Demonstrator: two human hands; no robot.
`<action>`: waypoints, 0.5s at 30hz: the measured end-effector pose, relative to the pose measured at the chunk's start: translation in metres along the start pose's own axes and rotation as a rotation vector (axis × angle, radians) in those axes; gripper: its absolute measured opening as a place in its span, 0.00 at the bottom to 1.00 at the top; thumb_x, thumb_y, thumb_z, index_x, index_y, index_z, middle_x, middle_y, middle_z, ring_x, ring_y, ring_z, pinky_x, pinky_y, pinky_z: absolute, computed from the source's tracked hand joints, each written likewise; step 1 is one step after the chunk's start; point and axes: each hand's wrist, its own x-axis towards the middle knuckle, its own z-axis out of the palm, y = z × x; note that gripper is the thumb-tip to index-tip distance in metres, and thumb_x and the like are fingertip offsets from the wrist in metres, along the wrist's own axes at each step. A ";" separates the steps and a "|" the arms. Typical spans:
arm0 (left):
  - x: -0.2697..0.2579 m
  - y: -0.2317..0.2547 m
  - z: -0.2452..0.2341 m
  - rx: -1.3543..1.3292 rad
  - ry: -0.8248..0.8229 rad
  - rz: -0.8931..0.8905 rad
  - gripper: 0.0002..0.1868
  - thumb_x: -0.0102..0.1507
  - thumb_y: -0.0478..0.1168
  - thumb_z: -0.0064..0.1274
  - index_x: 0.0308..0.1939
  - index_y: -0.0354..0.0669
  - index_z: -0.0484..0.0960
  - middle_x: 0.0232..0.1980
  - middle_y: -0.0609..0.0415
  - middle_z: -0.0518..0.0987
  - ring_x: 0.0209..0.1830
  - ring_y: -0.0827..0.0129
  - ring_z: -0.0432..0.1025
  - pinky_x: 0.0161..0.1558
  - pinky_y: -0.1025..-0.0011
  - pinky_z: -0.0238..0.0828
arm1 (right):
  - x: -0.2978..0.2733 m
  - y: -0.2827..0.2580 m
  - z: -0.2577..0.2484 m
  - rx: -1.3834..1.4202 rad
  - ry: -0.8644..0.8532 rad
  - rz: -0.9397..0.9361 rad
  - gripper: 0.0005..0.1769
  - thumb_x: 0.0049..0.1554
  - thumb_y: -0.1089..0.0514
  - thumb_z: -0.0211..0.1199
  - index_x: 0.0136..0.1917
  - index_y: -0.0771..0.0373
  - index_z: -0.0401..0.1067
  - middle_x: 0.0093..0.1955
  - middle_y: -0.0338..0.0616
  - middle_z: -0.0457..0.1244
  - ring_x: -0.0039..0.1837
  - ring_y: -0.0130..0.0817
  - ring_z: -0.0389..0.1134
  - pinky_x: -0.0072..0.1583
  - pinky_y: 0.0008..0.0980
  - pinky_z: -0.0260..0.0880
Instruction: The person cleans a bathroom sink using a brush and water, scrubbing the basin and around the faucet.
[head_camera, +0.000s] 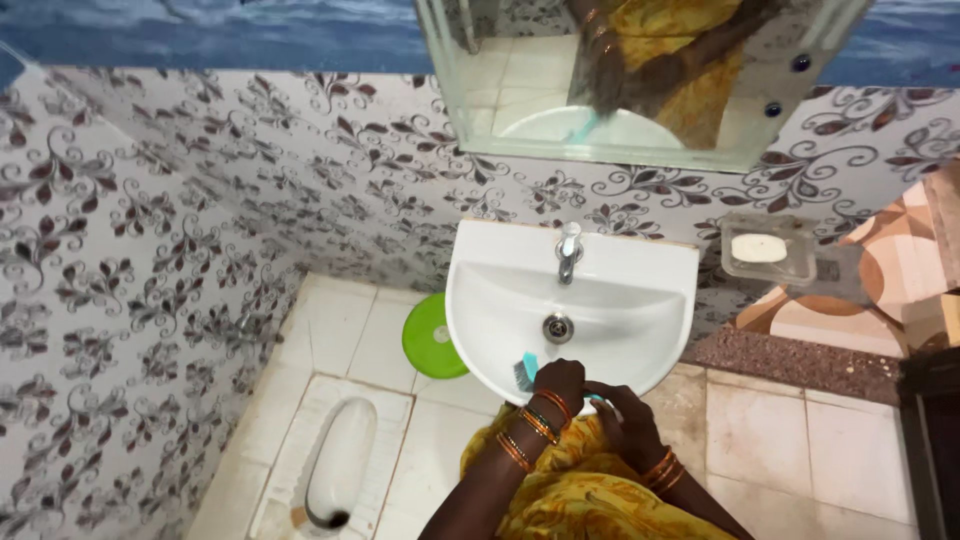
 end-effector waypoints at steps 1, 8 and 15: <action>-0.009 0.007 -0.004 0.007 -0.059 -0.012 0.05 0.54 0.36 0.63 0.34 0.40 0.86 0.38 0.39 0.83 0.42 0.47 0.80 0.41 0.55 0.80 | -0.004 -0.001 -0.006 0.005 0.023 -0.059 0.18 0.58 0.64 0.62 0.61 0.56 0.75 0.44 0.47 0.68 0.45 0.40 0.70 0.48 0.36 0.70; -0.003 0.009 -0.021 -0.015 -0.025 -0.098 0.05 0.58 0.38 0.63 0.35 0.41 0.87 0.40 0.41 0.85 0.43 0.49 0.81 0.42 0.57 0.80 | 0.002 -0.001 0.004 -0.037 -0.056 0.133 0.17 0.58 0.59 0.63 0.62 0.57 0.76 0.45 0.48 0.69 0.41 0.41 0.70 0.44 0.37 0.69; -0.015 0.022 -0.039 0.063 -0.156 -0.087 0.10 0.53 0.39 0.68 0.36 0.40 0.87 0.40 0.42 0.85 0.43 0.52 0.81 0.40 0.60 0.80 | -0.002 -0.005 -0.003 -0.061 -0.058 0.007 0.16 0.60 0.57 0.61 0.61 0.59 0.75 0.48 0.48 0.70 0.46 0.42 0.70 0.46 0.38 0.70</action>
